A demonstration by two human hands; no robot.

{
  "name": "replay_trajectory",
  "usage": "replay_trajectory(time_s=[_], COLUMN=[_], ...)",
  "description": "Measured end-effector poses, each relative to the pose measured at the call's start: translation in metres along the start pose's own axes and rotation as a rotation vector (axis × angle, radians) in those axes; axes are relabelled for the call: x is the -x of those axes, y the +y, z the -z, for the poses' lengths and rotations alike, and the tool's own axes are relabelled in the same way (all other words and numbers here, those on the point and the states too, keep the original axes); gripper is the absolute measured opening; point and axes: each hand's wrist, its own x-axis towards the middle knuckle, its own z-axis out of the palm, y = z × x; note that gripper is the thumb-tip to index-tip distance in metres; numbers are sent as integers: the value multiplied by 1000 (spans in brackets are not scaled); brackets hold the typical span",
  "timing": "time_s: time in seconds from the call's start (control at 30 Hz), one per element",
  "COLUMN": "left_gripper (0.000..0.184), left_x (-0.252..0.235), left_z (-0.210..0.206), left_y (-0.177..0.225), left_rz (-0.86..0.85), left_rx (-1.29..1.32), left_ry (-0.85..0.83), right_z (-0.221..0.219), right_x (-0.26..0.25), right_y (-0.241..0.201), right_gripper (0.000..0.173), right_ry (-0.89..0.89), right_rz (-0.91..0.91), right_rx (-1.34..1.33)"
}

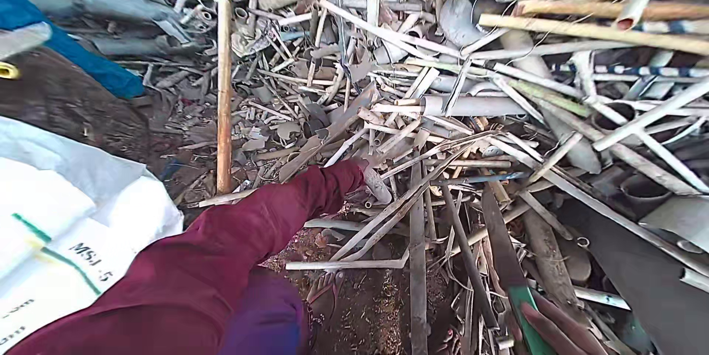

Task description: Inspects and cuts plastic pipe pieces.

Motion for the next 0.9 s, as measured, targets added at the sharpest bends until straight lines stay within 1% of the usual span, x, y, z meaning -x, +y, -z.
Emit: replay_trajectory(time_s=[0.03, 0.07, 0.1, 0.13, 0.17, 0.2, 0.23, 0.27, 0.3, 0.33, 0.37, 0.4, 0.43, 0.47, 0.5, 0.53, 0.57, 0.6, 0.63, 0.67, 0.7, 0.73, 0.83, 0.87, 0.9], left_gripper=[40, 43, 46, 46, 45, 45, 45, 47, 49, 50, 49, 48, 45, 45, 45, 46, 46, 45, 46, 47, 48, 48, 42, 39, 35], left_x=[1, -1, 17, 48, 78, 97, 111, 123, 131, 137, 137, 136, 135, 133, 130, 126, 124, 122, 122, 119, 115, 110, 112, 115, 121], left_z=[-14, -24, -7, 11, 25, 28, 28, 28, 27, 29, 30, 29, 27, 24, 22, 21, 19, 18, 18, 17, 16, 14, 12, 12, 12], left_y=[-10, -13, -1, 16, 31, 40, 45, 45, 45, 43, 39, 34, 29, 27, 26, 24, 26, 30, 34, 35, 33, 32, 38, 43, 50], left_rz=[-36, -48, 35, 116, 165, 201, 209, 197, 196, 204, 222, 236, 248, 253, 247, 237, 238, 251, 258, 246, 232, 219, 197, 201, 208], left_rx=[250, 463, 676, 887, 1000, 1109, 1170, 1140, 1102, 1039, 957, 899, 849, 903, 975, 982, 1045, 1134, 1164, 1155, 1149, 1180, 1295, 1346, 1404], left_ry=[217, 428, 375, 318, 319, 380, 435, 450, 461, 476, 480, 469, 450, 459, 466, 454, 456, 467, 479, 488, 479, 467, 406, 363, 315], right_z=[-9, -21, -34, -48, -63, -79, -94, -106, -113, -118, -120, -119, -116, -115, -115, -116, -118, -119, -122, -122, -121, -120, -120, -121, -123], right_x=[-7, -13, -19, -26, -34, -42, -48, -49, -48, -50, -49, -46, -44, -46, -49, -50, -47, -48, -52, -56, -57, -55, -53, -54, -54], right_y=[-13, -30, -44, -53, -55, -48, -31, -14, -5, 1, 0, -4, -6, -6, -4, -1, 0, -1, -2, -3, -6, -10, -17, -14, -11], right_gripper=[23, 24, 26, 34, 46, 53, 53, 51, 46, 38, 34, 36, 44, 47, 51, 53, 51, 48, 41, 37, 37, 39, 43, 47, 55], right_ry=[62, 126, 187, 229, 236, 222, 182, 113, 5, -28, -2, 50, 102, 169, 212, 194, 93, -55, -187, -248, -252, -214, -27, 39, 105], right_rz=[28, 109, 236, 394, 539, 627, 615, 466, 217, 29, -49, 13, 173, 373, 513, 537, 425, 221, 22, -97, -118, -79, 161, 248, 327], right_rx=[-47, -69, -89, -97, -62, 13, 107, 201, 256, 237, 174, 122, 114, 154, 222, 300, 372, 440, 476, 489, 488, 470, 422, 446, 487])
